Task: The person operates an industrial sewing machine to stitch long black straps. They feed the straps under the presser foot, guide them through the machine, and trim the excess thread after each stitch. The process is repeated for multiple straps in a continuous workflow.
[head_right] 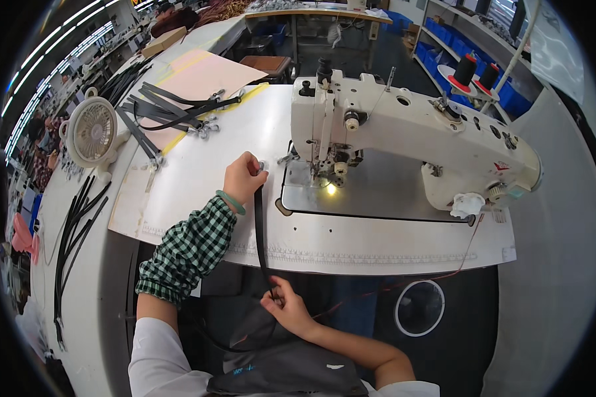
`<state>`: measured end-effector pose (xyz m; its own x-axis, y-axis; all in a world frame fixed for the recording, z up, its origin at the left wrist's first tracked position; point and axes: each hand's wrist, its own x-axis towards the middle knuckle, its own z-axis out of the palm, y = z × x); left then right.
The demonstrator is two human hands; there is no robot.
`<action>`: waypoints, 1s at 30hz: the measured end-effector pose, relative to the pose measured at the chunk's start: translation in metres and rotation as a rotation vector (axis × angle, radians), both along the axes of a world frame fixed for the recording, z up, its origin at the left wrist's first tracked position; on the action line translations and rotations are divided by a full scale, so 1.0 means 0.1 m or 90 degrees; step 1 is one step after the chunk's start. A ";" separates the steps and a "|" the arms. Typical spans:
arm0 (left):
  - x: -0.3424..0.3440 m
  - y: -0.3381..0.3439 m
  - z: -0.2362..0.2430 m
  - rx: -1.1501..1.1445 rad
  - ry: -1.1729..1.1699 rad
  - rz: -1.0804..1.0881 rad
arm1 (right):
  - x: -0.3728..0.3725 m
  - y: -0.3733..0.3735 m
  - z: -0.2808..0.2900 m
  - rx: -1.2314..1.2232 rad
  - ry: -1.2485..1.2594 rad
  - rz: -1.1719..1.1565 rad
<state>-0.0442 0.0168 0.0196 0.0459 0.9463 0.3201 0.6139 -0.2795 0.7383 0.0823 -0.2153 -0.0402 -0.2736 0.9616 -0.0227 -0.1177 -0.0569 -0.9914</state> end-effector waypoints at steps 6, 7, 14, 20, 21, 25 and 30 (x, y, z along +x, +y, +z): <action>-0.03 0.02 0.01 -0.169 -0.125 -0.028 | -0.07 0.20 0.09 -0.060 0.034 0.185; -0.04 0.00 0.07 -0.236 -0.144 -0.027 | -0.02 0.25 0.12 -0.064 0.071 0.204; -0.18 -0.30 0.00 0.071 0.157 -0.271 | 0.24 0.49 0.22 -0.160 0.091 0.286; -0.05 -0.42 -0.05 0.200 0.359 -0.239 | 0.63 0.51 0.70 0.225 -0.207 -0.016; 0.00 -0.39 -0.05 0.189 0.345 -0.226 | 0.77 0.53 0.77 0.254 -0.187 -0.075; 0.26 -0.27 -0.13 0.228 0.338 -0.233 | 1.23 0.60 0.71 0.368 -0.236 -0.278; 0.46 -0.26 -0.19 0.270 0.396 -0.230 | 1.52 0.53 0.43 0.274 -0.404 -0.281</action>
